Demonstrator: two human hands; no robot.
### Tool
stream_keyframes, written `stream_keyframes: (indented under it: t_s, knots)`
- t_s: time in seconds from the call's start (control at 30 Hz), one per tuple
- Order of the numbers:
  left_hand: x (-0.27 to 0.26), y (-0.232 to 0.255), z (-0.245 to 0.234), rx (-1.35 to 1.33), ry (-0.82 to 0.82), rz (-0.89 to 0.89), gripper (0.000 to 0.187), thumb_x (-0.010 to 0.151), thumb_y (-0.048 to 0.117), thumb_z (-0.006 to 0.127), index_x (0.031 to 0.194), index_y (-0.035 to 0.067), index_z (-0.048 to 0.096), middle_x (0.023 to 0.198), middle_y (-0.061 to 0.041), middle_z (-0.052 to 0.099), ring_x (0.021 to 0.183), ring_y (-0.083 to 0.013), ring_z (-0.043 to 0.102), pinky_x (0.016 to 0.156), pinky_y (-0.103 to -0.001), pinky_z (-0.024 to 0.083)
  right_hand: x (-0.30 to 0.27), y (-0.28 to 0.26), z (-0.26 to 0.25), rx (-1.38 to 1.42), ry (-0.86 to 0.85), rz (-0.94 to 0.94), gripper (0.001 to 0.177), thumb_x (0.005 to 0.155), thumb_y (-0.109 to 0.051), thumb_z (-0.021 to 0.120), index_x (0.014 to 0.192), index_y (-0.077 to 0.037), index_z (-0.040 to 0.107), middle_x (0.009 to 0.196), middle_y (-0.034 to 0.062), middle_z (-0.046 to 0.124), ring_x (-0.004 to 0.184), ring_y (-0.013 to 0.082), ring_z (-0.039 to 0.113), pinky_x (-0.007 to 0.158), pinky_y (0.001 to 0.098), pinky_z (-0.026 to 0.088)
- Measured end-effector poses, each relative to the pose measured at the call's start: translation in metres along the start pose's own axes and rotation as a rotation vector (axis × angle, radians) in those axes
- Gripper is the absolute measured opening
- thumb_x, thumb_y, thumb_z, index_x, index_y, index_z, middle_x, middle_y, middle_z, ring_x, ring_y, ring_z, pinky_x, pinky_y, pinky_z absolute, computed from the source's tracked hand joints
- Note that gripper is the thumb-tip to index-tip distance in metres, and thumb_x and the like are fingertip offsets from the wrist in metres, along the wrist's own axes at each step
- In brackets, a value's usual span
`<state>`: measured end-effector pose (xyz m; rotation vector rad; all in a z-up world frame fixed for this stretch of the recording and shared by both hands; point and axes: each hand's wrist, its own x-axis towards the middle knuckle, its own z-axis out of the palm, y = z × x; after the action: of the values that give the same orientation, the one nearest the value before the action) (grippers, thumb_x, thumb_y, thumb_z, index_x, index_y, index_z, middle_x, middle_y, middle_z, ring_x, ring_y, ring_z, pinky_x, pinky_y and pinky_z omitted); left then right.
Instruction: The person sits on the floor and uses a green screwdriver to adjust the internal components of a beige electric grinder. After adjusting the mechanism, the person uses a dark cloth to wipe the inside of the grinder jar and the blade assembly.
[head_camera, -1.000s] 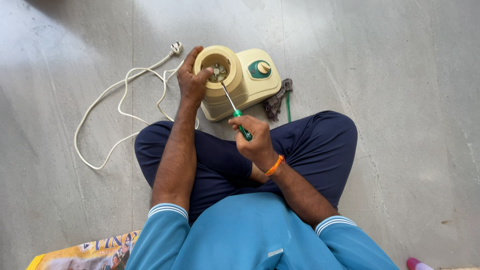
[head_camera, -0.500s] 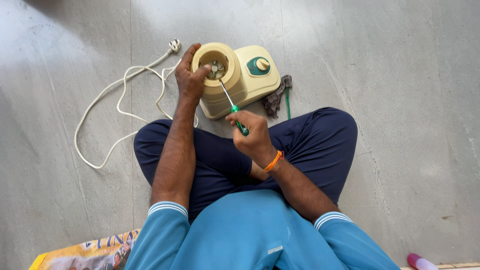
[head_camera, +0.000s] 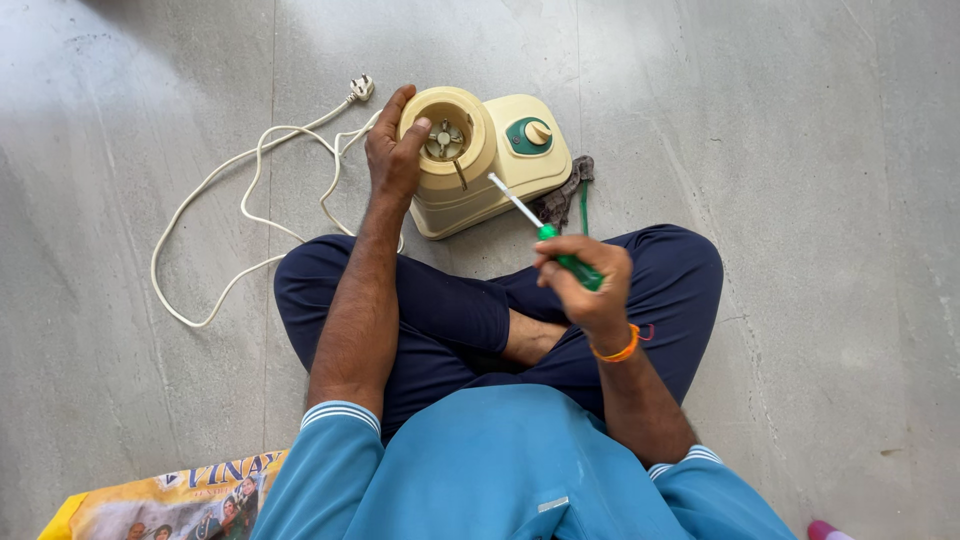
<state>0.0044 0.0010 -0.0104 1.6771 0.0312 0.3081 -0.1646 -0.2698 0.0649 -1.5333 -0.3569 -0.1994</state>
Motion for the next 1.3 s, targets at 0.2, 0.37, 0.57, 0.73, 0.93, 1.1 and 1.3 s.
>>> stream_keyframes:
  t_s: [0.2,0.37,0.57,0.73,0.93,1.1,1.3]
  knots:
    - [-0.01,0.022,0.001,0.343,0.017,0.056,0.058,0.09,0.017,0.061,0.145,0.0,0.055,0.143,-0.025,0.063,0.132,-0.0325,0.066,0.113,-0.042,0.057,-0.003,0.025,-0.043,0.156,0.288,0.034,0.026,0.09,0.011,0.059,0.112,0.007,0.07,0.09,0.0168,0.073,0.069,0.0169,0.069,0.062,0.0259,0.058]
    - [-0.044,0.044,0.013,0.747,0.026,0.3,0.061,0.091,0.016,0.072,0.146,-0.004,0.055,0.151,-0.037,0.04,0.142,-0.0543,0.038,0.116,-0.066,0.037,0.003,0.051,-0.063,0.086,0.523,0.124,0.027,0.089,0.01,0.057,0.113,0.007,0.069,0.087,0.0168,0.074,0.064,0.0182,0.07,0.055,0.0248,0.054]
    - [-0.066,0.065,0.006,0.711,0.023,0.541,0.032,0.082,0.009,0.079,0.114,0.006,0.076,0.121,-0.025,0.069,0.132,-0.05,0.053,0.111,-0.069,0.034,0.004,0.072,-0.081,0.081,0.652,0.081,0.026,0.092,0.008,0.059,0.116,0.003,0.065,0.094,0.0152,0.074,0.068,0.017,0.072,0.053,0.0239,0.054]
    - [-0.058,0.06,-0.007,0.254,0.201,0.477,0.009,0.1,0.011,0.075,0.104,0.004,0.076,0.096,-0.011,0.079,0.095,-0.023,0.078,0.085,-0.035,0.064,0.006,0.084,-0.084,0.149,0.631,0.059,0.017,0.099,0.0,0.065,0.116,0.001,0.066,0.097,0.0135,0.073,0.074,0.018,0.074,0.054,0.0255,0.057]
    - [-0.053,0.054,-0.02,0.077,0.291,0.243,0.019,0.104,0.021,0.073,0.098,0.003,0.078,0.088,-0.009,0.079,0.079,-0.0138,0.075,0.071,-0.027,0.06,0.013,0.089,-0.088,0.112,0.549,0.122,0.017,0.103,-0.01,0.07,0.116,0.0,0.067,0.098,0.0132,0.074,0.074,0.0174,0.073,0.056,0.0236,0.055]
    - [-0.015,0.058,-0.038,0.226,0.133,0.185,0.036,0.104,0.035,0.066,0.11,0.001,0.076,0.104,-0.016,0.078,0.094,-0.0215,0.076,0.077,-0.034,0.065,0.046,0.091,-0.116,-0.057,0.425,0.202,0.017,0.104,-0.007,0.072,0.117,0.002,0.068,0.097,0.0137,0.073,0.074,0.0171,0.071,0.057,0.0232,0.054]
    - [0.045,0.018,-0.039,0.497,-0.261,0.121,0.06,0.111,0.048,0.05,0.138,-0.005,0.061,0.134,-0.029,0.064,0.13,-0.0424,0.059,0.105,-0.053,0.051,0.074,0.11,-0.115,-0.115,0.499,0.429,0.012,0.102,-0.001,0.069,0.113,0.004,0.069,0.092,0.0149,0.073,0.068,0.0165,0.07,0.053,0.0231,0.053]
